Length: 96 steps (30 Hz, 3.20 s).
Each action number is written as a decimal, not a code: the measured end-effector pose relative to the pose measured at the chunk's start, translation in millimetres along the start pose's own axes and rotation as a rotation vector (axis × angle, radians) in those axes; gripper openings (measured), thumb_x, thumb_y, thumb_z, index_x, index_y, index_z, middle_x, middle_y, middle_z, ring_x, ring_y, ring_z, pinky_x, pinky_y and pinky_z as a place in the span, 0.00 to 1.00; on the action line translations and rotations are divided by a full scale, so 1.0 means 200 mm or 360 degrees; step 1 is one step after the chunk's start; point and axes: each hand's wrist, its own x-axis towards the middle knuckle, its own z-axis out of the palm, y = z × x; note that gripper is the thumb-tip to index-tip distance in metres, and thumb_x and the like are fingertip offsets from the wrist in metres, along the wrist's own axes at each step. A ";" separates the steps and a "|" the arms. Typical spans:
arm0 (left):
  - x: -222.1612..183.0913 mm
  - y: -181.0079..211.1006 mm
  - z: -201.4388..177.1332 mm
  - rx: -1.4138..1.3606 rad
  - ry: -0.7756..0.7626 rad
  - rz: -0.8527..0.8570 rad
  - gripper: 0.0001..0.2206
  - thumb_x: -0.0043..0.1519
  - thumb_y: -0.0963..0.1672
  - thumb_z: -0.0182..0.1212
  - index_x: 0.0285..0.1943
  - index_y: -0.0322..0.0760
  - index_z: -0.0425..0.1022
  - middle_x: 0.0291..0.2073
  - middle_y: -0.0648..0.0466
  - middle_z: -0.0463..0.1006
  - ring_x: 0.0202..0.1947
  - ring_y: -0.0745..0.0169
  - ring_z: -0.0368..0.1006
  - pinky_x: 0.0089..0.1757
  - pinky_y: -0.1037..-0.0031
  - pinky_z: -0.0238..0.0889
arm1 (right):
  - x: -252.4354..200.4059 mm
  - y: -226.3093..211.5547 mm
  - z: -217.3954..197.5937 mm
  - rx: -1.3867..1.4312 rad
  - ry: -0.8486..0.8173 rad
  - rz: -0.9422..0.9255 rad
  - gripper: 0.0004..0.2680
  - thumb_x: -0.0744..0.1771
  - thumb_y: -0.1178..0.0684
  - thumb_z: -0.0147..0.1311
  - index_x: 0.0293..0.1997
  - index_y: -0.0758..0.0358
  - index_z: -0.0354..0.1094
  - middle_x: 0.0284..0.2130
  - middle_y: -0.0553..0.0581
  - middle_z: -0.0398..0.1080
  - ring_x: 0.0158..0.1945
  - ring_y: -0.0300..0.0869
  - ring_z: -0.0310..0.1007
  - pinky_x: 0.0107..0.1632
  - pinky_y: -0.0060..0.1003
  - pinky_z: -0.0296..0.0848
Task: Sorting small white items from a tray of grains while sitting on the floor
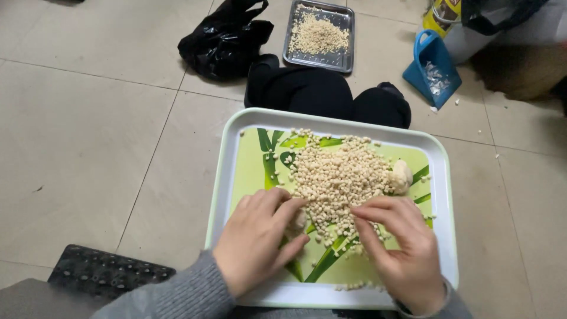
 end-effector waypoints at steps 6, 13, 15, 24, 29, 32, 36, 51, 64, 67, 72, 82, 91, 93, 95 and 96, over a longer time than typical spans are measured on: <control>0.08 0.14 -0.13 -0.0340 0.0044 -0.0159 0.10 0.61 0.45 0.67 0.48 0.38 0.80 0.39 0.54 0.78 0.35 0.63 0.75 0.41 0.72 0.72 | -0.03 -0.14 0.11 0.0072 0.0017 -0.0193 0.09 0.62 0.63 0.63 0.44 0.64 0.79 0.38 0.52 0.79 0.39 0.40 0.76 0.46 0.33 0.76; 0.07 0.29 -0.04 -0.2143 -0.0070 -0.0965 0.16 0.62 0.37 0.60 0.59 0.26 0.81 0.39 0.49 0.86 0.31 0.72 0.76 0.33 0.84 0.70 | -0.12 -0.11 0.14 0.0166 0.0223 -0.0103 0.18 0.62 0.63 0.66 0.59 0.67 0.73 0.47 0.57 0.77 0.42 0.39 0.78 0.43 0.28 0.79; 0.04 0.27 0.01 -0.2180 -0.0099 -0.1004 0.16 0.63 0.37 0.61 0.60 0.26 0.82 0.36 0.50 0.85 0.29 0.71 0.74 0.31 0.84 0.68 | -0.15 -0.11 0.14 0.0132 0.0188 -0.0094 0.16 0.63 0.62 0.65 0.56 0.64 0.75 0.46 0.55 0.77 0.42 0.40 0.76 0.45 0.30 0.77; 0.14 0.29 0.21 -0.2254 -0.0285 -0.0695 0.15 0.63 0.39 0.66 0.58 0.26 0.83 0.34 0.53 0.83 0.29 0.74 0.72 0.31 0.84 0.66 | -0.24 -0.01 0.09 0.0137 0.0367 0.0031 0.11 0.63 0.64 0.64 0.50 0.65 0.79 0.44 0.57 0.78 0.41 0.40 0.76 0.45 0.29 0.76; 0.14 0.28 0.22 -0.2016 -0.0242 -0.0544 0.10 0.64 0.40 0.64 0.51 0.27 0.84 0.34 0.52 0.85 0.27 0.74 0.73 0.30 0.85 0.67 | -0.22 -0.03 0.07 0.0046 0.0436 0.0038 0.08 0.62 0.63 0.65 0.44 0.65 0.80 0.39 0.55 0.76 0.39 0.40 0.74 0.43 0.30 0.75; 0.09 0.24 0.23 -0.1986 -0.0253 -0.0713 0.09 0.64 0.40 0.65 0.49 0.28 0.86 0.26 0.57 0.81 0.21 0.77 0.65 0.24 0.85 0.57 | -0.21 -0.04 0.11 0.0099 0.0433 0.0054 0.08 0.62 0.63 0.65 0.43 0.63 0.80 0.36 0.51 0.74 0.36 0.37 0.69 0.38 0.27 0.70; 0.03 0.21 0.25 -0.1960 -0.0167 -0.0748 0.04 0.61 0.37 0.65 0.43 0.30 0.82 0.27 0.56 0.79 0.22 0.73 0.66 0.25 0.83 0.60 | -0.20 -0.02 0.16 0.0264 0.0423 0.0146 0.03 0.64 0.62 0.62 0.39 0.65 0.76 0.34 0.52 0.72 0.29 0.35 0.65 0.32 0.26 0.67; -0.01 0.16 0.23 -0.2118 -0.0133 -0.0760 0.09 0.65 0.41 0.65 0.49 0.28 0.85 0.29 0.56 0.81 0.23 0.76 0.64 0.26 0.85 0.58 | -0.21 0.03 0.25 0.0586 0.0195 -0.0006 0.08 0.65 0.65 0.62 0.46 0.65 0.79 0.42 0.55 0.69 0.38 0.37 0.69 0.39 0.26 0.74; -0.01 0.15 0.24 -0.1989 -0.0154 -0.0723 0.08 0.65 0.41 0.66 0.47 0.30 0.87 0.25 0.59 0.79 0.21 0.77 0.61 0.24 0.84 0.55 | -0.20 0.04 0.25 0.0677 0.0228 0.0064 0.08 0.65 0.66 0.62 0.47 0.65 0.80 0.42 0.55 0.70 0.36 0.35 0.70 0.37 0.23 0.75; 0.00 0.15 0.21 -0.1956 -0.0043 -0.0701 0.07 0.64 0.41 0.67 0.43 0.31 0.87 0.28 0.57 0.79 0.23 0.75 0.62 0.27 0.83 0.56 | -0.19 0.02 0.23 0.0549 0.0228 0.0088 0.08 0.64 0.64 0.63 0.46 0.63 0.81 0.39 0.51 0.69 0.29 0.31 0.59 0.30 0.21 0.62; 0.00 0.18 0.20 -0.1795 0.0183 -0.0568 0.01 0.54 0.37 0.68 0.33 0.30 0.84 0.29 0.55 0.80 0.27 0.69 0.69 0.31 0.80 0.63 | -0.21 -0.01 0.22 0.0570 0.0181 0.0098 0.06 0.63 0.63 0.63 0.42 0.64 0.79 0.38 0.51 0.69 0.28 0.31 0.61 0.29 0.22 0.62; -0.02 0.15 0.24 -0.1600 0.0342 -0.0366 0.13 0.64 0.39 0.58 0.24 0.34 0.71 0.20 0.58 0.69 0.20 0.69 0.56 0.25 0.76 0.56 | -0.22 0.09 0.26 0.0638 0.0331 0.0178 0.08 0.72 0.57 0.44 0.35 0.61 0.62 0.31 0.50 0.64 0.30 0.35 0.58 0.35 0.28 0.64; 0.00 0.17 0.22 -0.1624 0.0283 -0.0496 0.10 0.59 0.38 0.71 0.49 0.30 0.86 0.21 0.58 0.78 0.18 0.76 0.62 0.20 0.84 0.53 | -0.19 0.02 0.24 0.0616 0.0256 0.0175 0.09 0.64 0.69 0.61 0.45 0.66 0.79 0.42 0.55 0.72 0.39 0.36 0.73 0.42 0.25 0.78; 0.00 0.18 0.22 -0.1607 0.0284 -0.0487 0.13 0.59 0.38 0.70 0.53 0.31 0.85 0.21 0.58 0.79 0.17 0.77 0.61 0.19 0.84 0.52 | -0.19 0.02 0.24 0.0582 0.0275 0.0165 0.08 0.64 0.68 0.61 0.44 0.65 0.80 0.42 0.54 0.72 0.38 0.36 0.72 0.40 0.25 0.77; 0.00 0.19 0.21 -0.1588 0.0285 -0.0482 0.17 0.59 0.37 0.69 0.58 0.32 0.84 0.20 0.58 0.79 0.15 0.77 0.60 0.18 0.84 0.50 | -0.18 0.01 0.25 0.0552 0.0293 0.0157 0.08 0.64 0.68 0.61 0.44 0.64 0.80 0.41 0.54 0.72 0.37 0.35 0.72 0.39 0.24 0.76; 0.00 0.19 0.20 -0.1576 0.0274 -0.0497 0.18 0.60 0.37 0.68 0.60 0.33 0.83 0.20 0.60 0.76 0.15 0.78 0.56 0.18 0.84 0.47 | -0.18 0.00 0.25 0.0508 0.0302 0.0163 0.09 0.65 0.68 0.60 0.46 0.65 0.80 0.42 0.54 0.72 0.37 0.35 0.70 0.37 0.24 0.74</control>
